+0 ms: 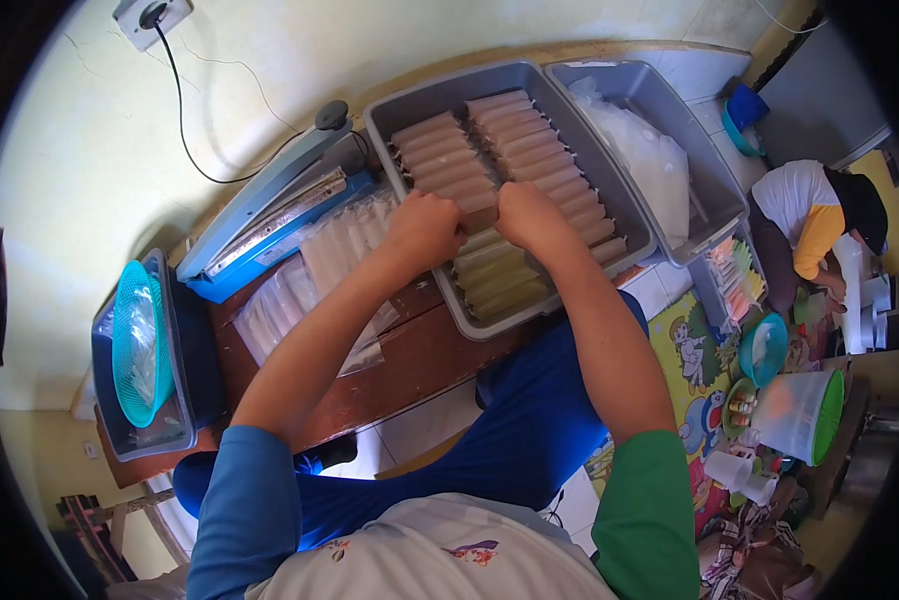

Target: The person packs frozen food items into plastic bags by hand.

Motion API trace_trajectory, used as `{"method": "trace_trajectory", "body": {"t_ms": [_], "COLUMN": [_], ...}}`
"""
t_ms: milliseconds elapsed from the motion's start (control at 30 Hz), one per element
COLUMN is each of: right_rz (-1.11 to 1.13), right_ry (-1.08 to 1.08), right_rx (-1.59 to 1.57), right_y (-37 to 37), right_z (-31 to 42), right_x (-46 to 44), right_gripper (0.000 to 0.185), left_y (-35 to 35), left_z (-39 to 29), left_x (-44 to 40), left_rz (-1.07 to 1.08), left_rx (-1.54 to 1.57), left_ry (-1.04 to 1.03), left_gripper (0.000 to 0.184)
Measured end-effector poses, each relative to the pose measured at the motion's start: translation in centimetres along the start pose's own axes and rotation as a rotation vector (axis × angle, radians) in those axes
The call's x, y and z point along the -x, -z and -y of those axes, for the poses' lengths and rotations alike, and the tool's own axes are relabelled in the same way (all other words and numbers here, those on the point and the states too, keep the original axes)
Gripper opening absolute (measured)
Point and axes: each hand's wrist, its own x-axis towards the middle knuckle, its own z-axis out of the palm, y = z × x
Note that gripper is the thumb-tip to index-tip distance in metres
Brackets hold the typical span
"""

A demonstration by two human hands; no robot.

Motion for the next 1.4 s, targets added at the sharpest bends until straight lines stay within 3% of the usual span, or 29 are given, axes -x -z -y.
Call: {"method": "trace_trajectory", "body": {"t_ms": [67, 200, 633, 1133, 1400], "right_rz": [0.021, -0.043, -0.040, -0.118, -0.120], "right_ry": [-0.011, 0.001, -0.146, -0.115, -0.138], "right_rx": [0.023, 0.058, -0.172, -0.399, -0.513], "right_y": [-1.1, -3.4, -2.2, -3.0, -3.3], "right_z": [-0.9, -3.5, -1.7, -2.1, -2.1], "right_x": [-0.6, -2.6, -1.5, -2.2, -3.2], "right_gripper": [0.016, 0.012, 0.023, 0.035, 0.027], "left_y": [0.3, -0.1, 0.3, -0.6, -0.6], "left_z": [-0.5, -0.2, -1.0, -0.6, -0.7], "left_x": [-0.1, -0.2, -1.0, -0.9, -0.7], "left_rz": [0.114, 0.119, 0.039, -0.078, -0.061], "left_rx": [-0.035, -0.070, -0.158, -0.100, -0.106], "left_ry": [0.027, 0.031, 0.039, 0.044, 0.042], "left_gripper": [0.012, 0.010, 0.008, 0.008, 0.009]}}
